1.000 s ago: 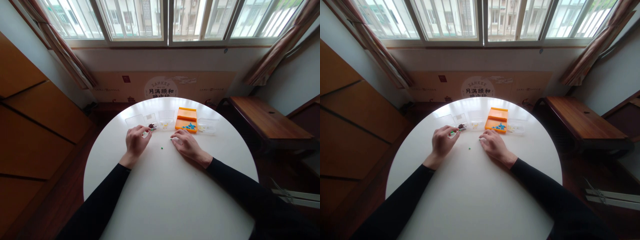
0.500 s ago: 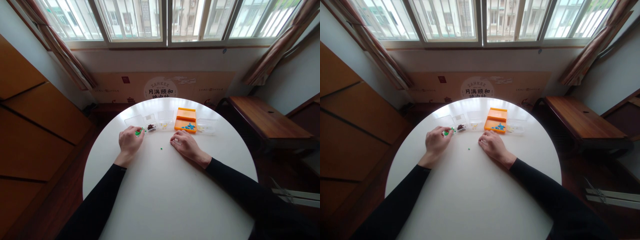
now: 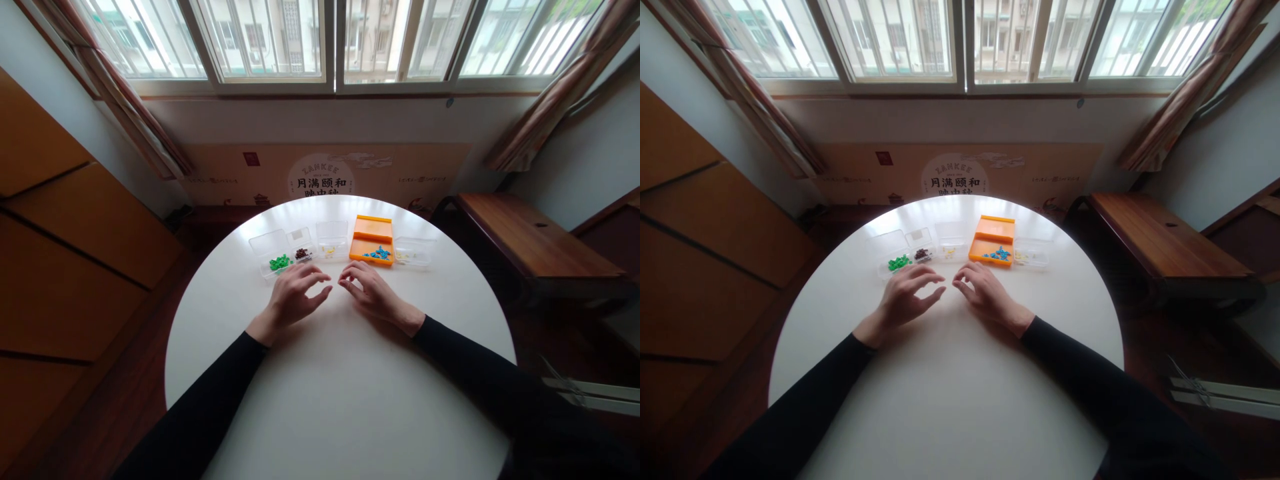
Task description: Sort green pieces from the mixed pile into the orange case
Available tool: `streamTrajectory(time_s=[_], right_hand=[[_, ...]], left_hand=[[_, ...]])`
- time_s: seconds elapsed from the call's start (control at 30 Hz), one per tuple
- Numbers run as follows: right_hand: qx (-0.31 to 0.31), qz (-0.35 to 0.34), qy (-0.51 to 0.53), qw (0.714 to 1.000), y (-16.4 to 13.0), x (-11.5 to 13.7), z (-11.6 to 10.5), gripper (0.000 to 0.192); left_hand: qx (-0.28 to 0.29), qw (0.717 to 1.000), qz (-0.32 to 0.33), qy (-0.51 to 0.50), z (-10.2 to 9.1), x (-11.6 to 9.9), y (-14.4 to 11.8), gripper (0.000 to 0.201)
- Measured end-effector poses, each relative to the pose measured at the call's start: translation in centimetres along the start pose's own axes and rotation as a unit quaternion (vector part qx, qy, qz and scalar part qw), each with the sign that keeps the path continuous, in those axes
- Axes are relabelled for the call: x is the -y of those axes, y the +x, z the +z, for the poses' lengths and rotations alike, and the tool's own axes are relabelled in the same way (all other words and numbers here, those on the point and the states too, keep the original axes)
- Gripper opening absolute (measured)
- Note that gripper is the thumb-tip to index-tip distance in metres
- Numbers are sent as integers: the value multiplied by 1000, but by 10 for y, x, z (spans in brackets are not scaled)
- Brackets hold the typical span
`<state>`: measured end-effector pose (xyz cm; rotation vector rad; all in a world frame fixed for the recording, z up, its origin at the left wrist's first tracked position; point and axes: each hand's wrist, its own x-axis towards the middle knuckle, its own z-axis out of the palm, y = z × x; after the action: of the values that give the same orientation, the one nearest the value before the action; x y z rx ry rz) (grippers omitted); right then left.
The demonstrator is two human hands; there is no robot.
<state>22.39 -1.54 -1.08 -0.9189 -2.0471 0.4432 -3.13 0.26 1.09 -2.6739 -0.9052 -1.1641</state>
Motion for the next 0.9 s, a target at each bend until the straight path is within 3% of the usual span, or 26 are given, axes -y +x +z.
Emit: streamTrajectory(time_s=[0.17, 0.9], right_hand=[[22, -6, 27, 999, 2, 3, -1, 20], [18, -12, 55, 998, 3, 5, -3, 14]], left_hand=[[-14, 999, 50, 9, 5, -11, 5, 4], [-27, 999, 22, 10, 7, -7, 4, 7]])
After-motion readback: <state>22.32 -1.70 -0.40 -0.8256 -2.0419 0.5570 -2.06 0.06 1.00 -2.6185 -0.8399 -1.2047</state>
